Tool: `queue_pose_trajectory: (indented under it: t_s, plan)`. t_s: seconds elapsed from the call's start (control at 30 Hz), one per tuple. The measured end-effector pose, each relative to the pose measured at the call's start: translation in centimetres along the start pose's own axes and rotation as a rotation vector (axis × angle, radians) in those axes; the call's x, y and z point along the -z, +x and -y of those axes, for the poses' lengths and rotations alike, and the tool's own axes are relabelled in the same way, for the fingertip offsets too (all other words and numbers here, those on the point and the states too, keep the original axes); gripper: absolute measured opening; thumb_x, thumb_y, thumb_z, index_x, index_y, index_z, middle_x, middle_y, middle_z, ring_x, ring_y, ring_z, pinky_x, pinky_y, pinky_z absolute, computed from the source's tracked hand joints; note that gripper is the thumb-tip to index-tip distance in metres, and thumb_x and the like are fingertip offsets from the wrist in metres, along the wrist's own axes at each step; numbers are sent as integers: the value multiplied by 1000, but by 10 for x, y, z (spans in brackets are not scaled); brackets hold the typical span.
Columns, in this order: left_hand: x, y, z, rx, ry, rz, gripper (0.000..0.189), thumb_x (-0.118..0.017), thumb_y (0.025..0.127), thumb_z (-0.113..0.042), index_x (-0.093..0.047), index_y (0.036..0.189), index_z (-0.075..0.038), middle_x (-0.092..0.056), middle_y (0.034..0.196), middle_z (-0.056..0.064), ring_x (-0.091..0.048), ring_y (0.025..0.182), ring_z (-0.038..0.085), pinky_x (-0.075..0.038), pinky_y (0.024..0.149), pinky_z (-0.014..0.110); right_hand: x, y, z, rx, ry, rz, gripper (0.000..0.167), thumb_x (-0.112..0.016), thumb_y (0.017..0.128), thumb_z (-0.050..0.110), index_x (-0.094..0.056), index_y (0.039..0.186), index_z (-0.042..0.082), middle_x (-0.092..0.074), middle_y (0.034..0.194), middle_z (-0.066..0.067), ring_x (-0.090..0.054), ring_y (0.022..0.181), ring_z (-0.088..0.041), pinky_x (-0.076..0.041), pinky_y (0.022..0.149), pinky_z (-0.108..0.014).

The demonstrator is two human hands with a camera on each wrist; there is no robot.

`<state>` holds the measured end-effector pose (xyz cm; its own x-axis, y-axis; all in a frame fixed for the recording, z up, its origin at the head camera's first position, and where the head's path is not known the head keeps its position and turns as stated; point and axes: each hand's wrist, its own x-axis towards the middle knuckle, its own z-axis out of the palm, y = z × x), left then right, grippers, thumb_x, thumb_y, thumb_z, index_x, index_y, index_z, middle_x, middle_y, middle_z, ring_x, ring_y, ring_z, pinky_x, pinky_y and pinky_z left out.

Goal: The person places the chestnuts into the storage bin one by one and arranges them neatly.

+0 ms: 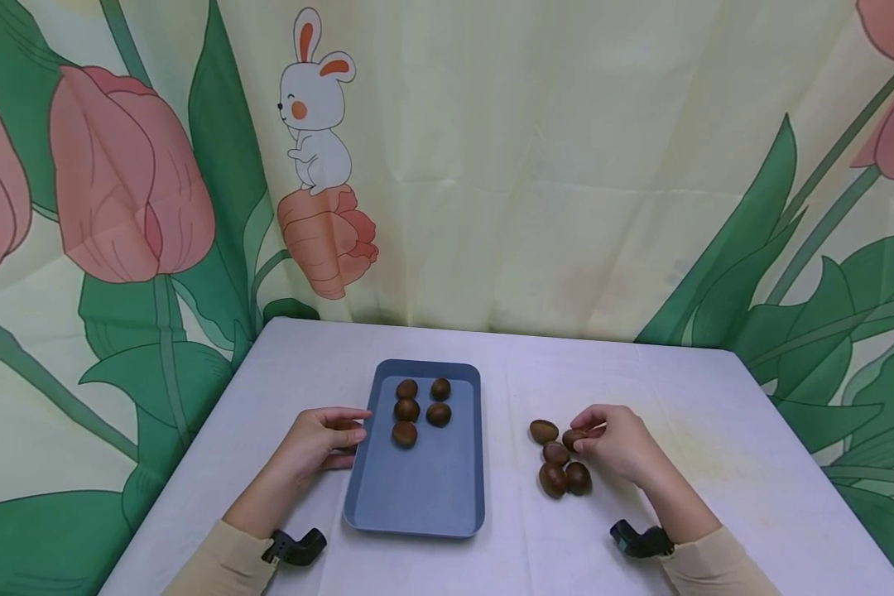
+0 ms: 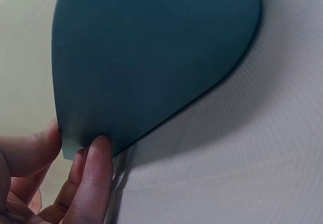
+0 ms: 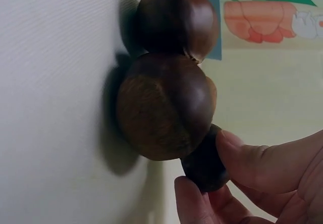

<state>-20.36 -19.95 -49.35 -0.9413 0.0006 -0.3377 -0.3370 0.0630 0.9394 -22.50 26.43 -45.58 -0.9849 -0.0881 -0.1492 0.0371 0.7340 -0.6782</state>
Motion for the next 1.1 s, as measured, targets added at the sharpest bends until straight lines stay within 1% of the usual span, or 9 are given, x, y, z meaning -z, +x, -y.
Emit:
queue_pose_trajectory:
  t_s: [0.2, 0.43, 0.53, 0.8, 0.93, 1.1]
  plan:
    - [-1, 0, -1, 4, 7, -9, 38, -79, 96, -1, -76, 133, -4, -72, 106, 9, -75, 84, 18, -68, 73, 37, 3, 0, 7, 12, 8, -10, 21, -83, 87, 1, -77, 108, 3, -77, 103, -10, -72, 96, -23, -55, 77, -31]
    - [-2, 1, -1, 1, 8, -3, 38, -78, 96, -1, -75, 134, -3, -72, 106, 9, -75, 83, 19, -68, 73, 37, 2, 0, 18, -17, 70, 21, 22, -82, 91, 4, -76, 112, 3, -78, 107, -11, -72, 100, -23, -55, 76, -32]
    - [-2, 1, -1, 3, 5, -3, 38, -78, 96, -1, -75, 134, -3, -72, 105, 8, -75, 83, 18, -68, 71, 36, 0, 0, 23, 0, 70, 25, 22, -82, 91, 5, -76, 112, 4, -77, 108, -10, -72, 101, -24, -54, 77, -32]
    - [-2, 1, -1, 15, 21, -19, 38, -79, 96, -2, -76, 133, -5, -72, 105, 8, -74, 83, 18, -68, 71, 35, -13, 4, 44, 3, 53, 19, 21, -83, 91, 5, -77, 111, 7, -77, 108, -10, -70, 98, -23, -58, 78, -34]
    - [-2, 0, -2, 15, 21, -20, 38, -79, 96, -2, -75, 134, -4, -72, 105, 8, -74, 83, 17, -68, 70, 35, -20, 5, 55, 9, 63, 28, 20, -82, 91, 3, -77, 110, 9, -75, 107, -9, -69, 98, -23, -59, 77, -35]
    - [-1, 0, -2, 11, 19, -17, 38, -79, 96, -2, -75, 134, -4, -72, 105, 7, -74, 84, 18, -68, 71, 35, -27, 6, 69, 52, 85, 38, 19, -82, 90, 3, -78, 107, 10, -76, 103, -7, -71, 95, -20, -57, 77, -33]
